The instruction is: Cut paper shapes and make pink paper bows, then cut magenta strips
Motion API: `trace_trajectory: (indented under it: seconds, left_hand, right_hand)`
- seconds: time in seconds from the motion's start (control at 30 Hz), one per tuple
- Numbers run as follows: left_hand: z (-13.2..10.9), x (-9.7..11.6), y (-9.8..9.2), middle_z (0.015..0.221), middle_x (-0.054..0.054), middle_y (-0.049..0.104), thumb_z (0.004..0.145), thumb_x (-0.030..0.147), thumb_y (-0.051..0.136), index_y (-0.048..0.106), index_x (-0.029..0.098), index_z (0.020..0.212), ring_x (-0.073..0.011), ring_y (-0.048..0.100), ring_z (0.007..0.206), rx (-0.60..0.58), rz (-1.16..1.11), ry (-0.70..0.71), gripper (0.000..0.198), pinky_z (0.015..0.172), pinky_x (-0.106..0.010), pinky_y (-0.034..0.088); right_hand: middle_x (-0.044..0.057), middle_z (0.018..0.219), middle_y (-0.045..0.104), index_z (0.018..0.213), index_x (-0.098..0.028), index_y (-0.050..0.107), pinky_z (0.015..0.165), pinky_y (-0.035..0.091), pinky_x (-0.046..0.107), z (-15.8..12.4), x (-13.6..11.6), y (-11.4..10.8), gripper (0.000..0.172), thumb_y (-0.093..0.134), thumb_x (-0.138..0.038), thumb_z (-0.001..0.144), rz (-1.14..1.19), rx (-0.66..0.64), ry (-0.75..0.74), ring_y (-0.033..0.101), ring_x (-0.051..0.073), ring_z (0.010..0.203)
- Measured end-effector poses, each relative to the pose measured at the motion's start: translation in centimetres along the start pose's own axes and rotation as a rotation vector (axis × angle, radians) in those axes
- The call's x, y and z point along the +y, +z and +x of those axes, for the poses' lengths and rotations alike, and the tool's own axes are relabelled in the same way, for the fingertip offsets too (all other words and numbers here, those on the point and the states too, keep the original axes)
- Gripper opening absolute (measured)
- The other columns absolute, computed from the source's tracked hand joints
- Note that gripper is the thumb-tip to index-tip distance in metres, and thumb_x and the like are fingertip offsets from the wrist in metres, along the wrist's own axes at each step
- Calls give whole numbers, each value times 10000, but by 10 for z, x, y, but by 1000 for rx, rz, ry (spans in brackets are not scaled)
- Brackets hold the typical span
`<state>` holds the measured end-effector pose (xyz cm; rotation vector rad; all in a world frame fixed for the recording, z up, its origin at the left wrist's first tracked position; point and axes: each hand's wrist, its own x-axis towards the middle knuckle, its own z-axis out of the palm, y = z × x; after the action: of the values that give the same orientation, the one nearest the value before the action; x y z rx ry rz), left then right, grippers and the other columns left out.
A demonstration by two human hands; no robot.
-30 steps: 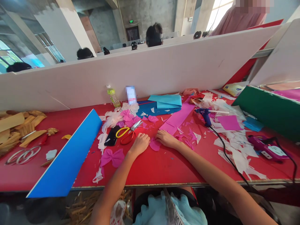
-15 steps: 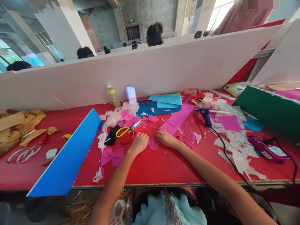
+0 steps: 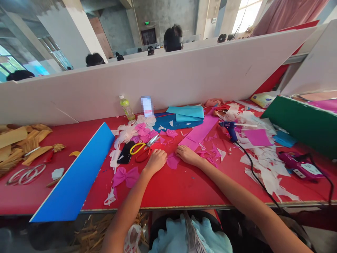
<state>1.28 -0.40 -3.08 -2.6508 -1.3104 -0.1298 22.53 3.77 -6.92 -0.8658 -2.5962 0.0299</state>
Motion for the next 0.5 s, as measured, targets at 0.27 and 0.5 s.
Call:
trace_trajectory:
  seconds: [0.27,0.5]
  left_hand:
    - [1,6,0,842,-67,611,865,189,474,567,156,803,-200,540,849,24,10,-52,117,803,-357,345]
    - [2,14,4,834,-78,612,862,161,461,561,155,801,-216,552,855,27,-13,-122,117,802,-378,346]
  right_hand:
    - [87,865,555,867,-151,566,747,377,324,0,-5,-4,225,368,-229,938,-12,88,36,490,193,817]
    - [81,846,557,892,-157,574,799,367,337,2,-18,-4,157,424,-201,905,48,39,-30,485,190,820]
